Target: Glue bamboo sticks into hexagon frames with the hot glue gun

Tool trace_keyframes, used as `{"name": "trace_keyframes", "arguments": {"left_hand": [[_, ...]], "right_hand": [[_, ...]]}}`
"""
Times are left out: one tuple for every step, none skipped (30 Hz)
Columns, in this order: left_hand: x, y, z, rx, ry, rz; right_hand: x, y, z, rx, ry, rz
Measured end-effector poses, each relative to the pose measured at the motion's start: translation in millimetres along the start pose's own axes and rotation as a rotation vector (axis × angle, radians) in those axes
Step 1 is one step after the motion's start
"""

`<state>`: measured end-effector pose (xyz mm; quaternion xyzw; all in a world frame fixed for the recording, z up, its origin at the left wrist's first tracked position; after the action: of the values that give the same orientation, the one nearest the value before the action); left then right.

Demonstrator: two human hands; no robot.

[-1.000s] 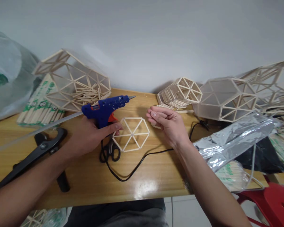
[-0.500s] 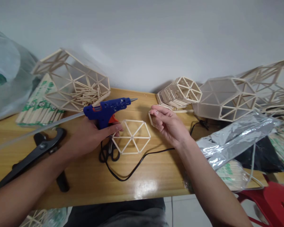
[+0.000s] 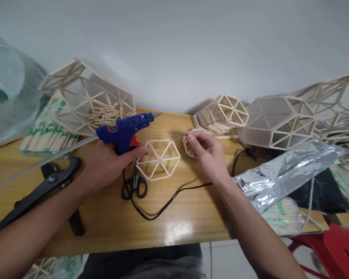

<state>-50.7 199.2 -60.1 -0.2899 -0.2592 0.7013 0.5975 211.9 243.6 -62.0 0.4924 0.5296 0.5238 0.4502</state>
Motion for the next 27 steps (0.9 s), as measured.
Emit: {"name": "trace_keyframes", "arguments": {"left_hand": [[-0.2,0.6,0.2,0.028,0.001,-0.005],[-0.4,1.2,0.2,0.055,0.005,-0.01],[-0.7,1.7,-0.2,0.076,0.02,-0.017],[-1.0,1.8,-0.8,0.086,0.038,-0.026],[-1.4,1.8,-1.4,0.086,0.057,-0.034],[-1.8,1.5,-1.8,0.079,0.072,-0.041],[-2.1,1.1,-2.1,0.07,0.081,-0.046],[-2.2,0.8,-2.2,0.059,0.084,-0.05],[-2.3,0.5,-2.3,0.045,0.087,-0.055],[-2.3,0.4,-2.4,0.03,0.09,-0.057],[-2.2,0.5,-2.5,0.018,0.093,-0.058],[-2.1,0.9,-2.5,0.011,0.095,-0.059],[-1.9,1.3,-2.4,0.009,0.092,-0.058],[-1.7,1.8,-2.3,0.013,0.089,-0.055],[-1.6,2.1,-2.1,0.026,0.086,-0.051],[-1.5,2.1,-1.8,0.039,0.081,-0.047],[-1.3,1.8,-1.5,0.05,0.074,-0.044],[-1.3,1.1,-1.2,0.058,0.066,-0.042],[-1.2,0.1,-0.9,0.065,0.059,-0.04],[-1.2,-1.0,-0.8,0.068,0.052,-0.039],[-1.2,-2.0,-0.7,0.068,0.041,-0.037],[-1.3,-2.9,-0.8,0.066,0.036,-0.038],[-1.6,-3.6,-1.4,0.064,0.038,-0.04],[-1.9,-3.9,-2.1,0.06,0.043,-0.042],[-2.2,-3.9,-2.9,0.056,0.049,-0.042],[-2.6,-3.6,-3.6,0.051,0.054,-0.041],[-2.9,-3.3,-4.3,0.047,0.061,-0.038]], "right_hand": [[-1.3,0.0,-3.2,-0.039,0.058,-0.001],[-2.6,0.2,-5.9,-0.079,0.109,0.003],[-3.8,0.7,-8.1,-0.114,0.152,0.004],[-4.6,1.2,-9.5,-0.136,0.187,0.001],[-5.1,2.0,-10.1,-0.145,0.215,-0.003],[-5.1,2.7,-10.2,-0.146,0.239,-0.008],[-4.7,3.3,-9.4,-0.141,0.254,-0.013],[-3.6,3.7,-7.7,-0.127,0.252,-0.017],[-2.1,3.8,-5.1,-0.098,0.228,-0.024],[-0.3,3.6,-1.8,-0.056,0.185,-0.034],[1.4,3.3,1.9,-0.004,0.125,-0.042],[2.9,2.9,5.5,0.048,0.058,-0.044],[3.8,2.9,8.5,0.085,-0.004,-0.034],[4.0,3.2,10.3,0.095,-0.049,-0.017],[3.7,3.8,10.6,0.078,-0.069,0.008],[2.7,4.6,9.4,0.043,-0.066,0.038],[1.3,5.4,7.0,-0.004,-0.044,0.071],[-0.4,5.9,3.6,-0.06,-0.007,0.105],[-2.4,6.1,-0.3,-0.121,0.039,0.14],[-4.5,5.9,-4.3,-0.184,0.087,0.175],[-6.5,5.3,-8.0,-0.25,0.129,0.211],[-8.4,4.5,-11.1,-0.317,0.16,0.245],[-10.1,3.6,-13.5,-0.376,0.178,0.278],[-11.6,2.8,-15.2,-0.422,0.186,0.309],[-12.9,2.2,-16.1,-0.453,0.183,0.337],[-14.0,1.8,-16.5,-0.471,0.175,0.359],[-14.8,1.4,-16.5,-0.48,0.167,0.371]]}}
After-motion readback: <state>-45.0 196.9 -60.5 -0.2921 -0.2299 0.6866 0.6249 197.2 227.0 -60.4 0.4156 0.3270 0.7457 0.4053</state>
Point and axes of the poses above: each hand's wrist, its own x-axis towards the middle knuckle, its own z-axis out of the back of the hand, y = z × x, the point moved 3 cm from there along x, towards the middle knuckle, and after that the axes turned 13 degrees about x, right-handed, at the moved point
